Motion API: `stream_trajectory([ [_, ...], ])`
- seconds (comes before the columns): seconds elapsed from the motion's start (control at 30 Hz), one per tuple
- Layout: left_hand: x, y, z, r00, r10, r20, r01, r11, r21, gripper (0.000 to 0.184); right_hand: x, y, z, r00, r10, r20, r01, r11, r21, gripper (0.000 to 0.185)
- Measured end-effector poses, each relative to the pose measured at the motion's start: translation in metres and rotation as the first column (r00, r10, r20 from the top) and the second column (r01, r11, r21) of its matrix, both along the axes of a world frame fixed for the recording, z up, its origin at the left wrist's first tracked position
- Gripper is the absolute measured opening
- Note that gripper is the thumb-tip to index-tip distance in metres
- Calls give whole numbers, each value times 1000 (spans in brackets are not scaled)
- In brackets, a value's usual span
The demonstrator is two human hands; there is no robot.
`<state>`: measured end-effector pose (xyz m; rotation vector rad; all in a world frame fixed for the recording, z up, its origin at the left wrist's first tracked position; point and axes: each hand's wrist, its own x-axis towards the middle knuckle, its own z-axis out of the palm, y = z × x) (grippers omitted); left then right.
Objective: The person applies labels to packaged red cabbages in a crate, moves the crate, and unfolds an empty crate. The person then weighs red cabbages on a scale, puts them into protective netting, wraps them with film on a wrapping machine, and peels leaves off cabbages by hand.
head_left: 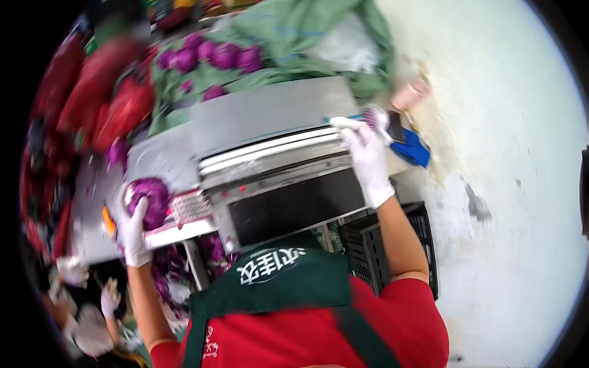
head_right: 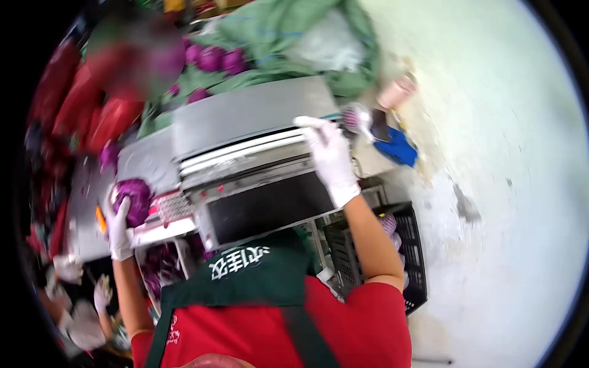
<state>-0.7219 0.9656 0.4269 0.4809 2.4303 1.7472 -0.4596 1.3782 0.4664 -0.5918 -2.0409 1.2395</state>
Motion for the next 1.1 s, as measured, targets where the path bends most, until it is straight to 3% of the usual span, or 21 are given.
stream_trajectory([
  [0.07,-50,-12,-33,956,-66,-287,-17,960,-278,66,49,92,-54,973,-218,73,230,945,-235,16],
  [0.13,-91,-18,-39,949,-88,-302,-38,920,-390,76,87,150,-90,860,-306,408,334,943,4,13],
  [0.23,-121,-4,-45,983,-75,-166,-15,875,-485,82,102,194,-154,848,-262,462,246,965,96,12],
  [0.27,-132,-4,-50,989,-80,-127,-1,842,-540,80,98,203,-168,859,-199,472,69,958,280,13],
  [0.33,-133,12,-49,997,-63,-49,23,810,-585,71,80,216,-202,896,-84,436,-6,979,202,16],
  [0.4,-138,14,-58,979,-184,-87,91,777,-623,71,51,224,-220,770,-108,629,-199,896,397,20],
  [0.43,-116,40,-42,976,-216,-23,175,844,-507,61,31,226,-228,857,150,493,-83,984,-156,19],
  [0.47,-105,51,-32,942,-297,-155,144,777,-612,53,12,226,-237,952,154,264,53,766,-640,26],
  [0.5,-114,43,-44,949,-263,-176,64,705,-706,48,2,222,-200,983,181,-18,-65,257,-964,16],
  [0.53,-106,58,-29,919,-298,-258,-19,620,-784,52,-23,179,-111,934,1,358,294,568,-769,13],
  [0.57,-103,55,-31,901,-284,-328,-84,626,-775,56,-27,171,-81,859,38,510,378,624,-683,11],
  [0.63,-88,50,-13,980,-97,-173,-54,710,-702,59,-22,195,-154,888,-161,430,388,762,-518,17],
  [0.7,-82,50,-14,996,-92,-10,74,856,-511,60,-14,228,-207,880,-245,406,445,722,-529,24],
  [0.8,-68,43,-24,992,83,99,-50,952,-301,64,-4,269,-271,895,-268,356,444,459,-770,34],
  [0.87,-71,29,-19,914,204,352,-119,962,-247,66,1,288,-317,911,-375,170,175,-20,-984,41],
  [0.93,-71,26,-26,880,272,390,-211,958,-192,74,7,304,-348,851,-512,116,-110,-389,-915,47],
  [0.97,-78,18,-44,872,274,405,-230,961,-155,80,5,294,-328,948,-225,227,264,154,-952,43],
  [1.0,-78,18,-45,865,275,419,-249,961,-117,86,5,287,-312,792,-109,601,510,660,-552,41],
  [1.03,-80,17,-46,842,289,456,-260,957,-127,94,5,285,-313,924,-156,349,382,378,-843,38],
  [1.07,-79,20,-36,839,294,458,-270,955,-119,94,14,324,-341,826,-93,555,481,630,-610,26],
  [1.1,-76,22,-29,837,286,466,-254,958,-133,94,8,295,-297,811,-99,577,485,665,-568,27],
])
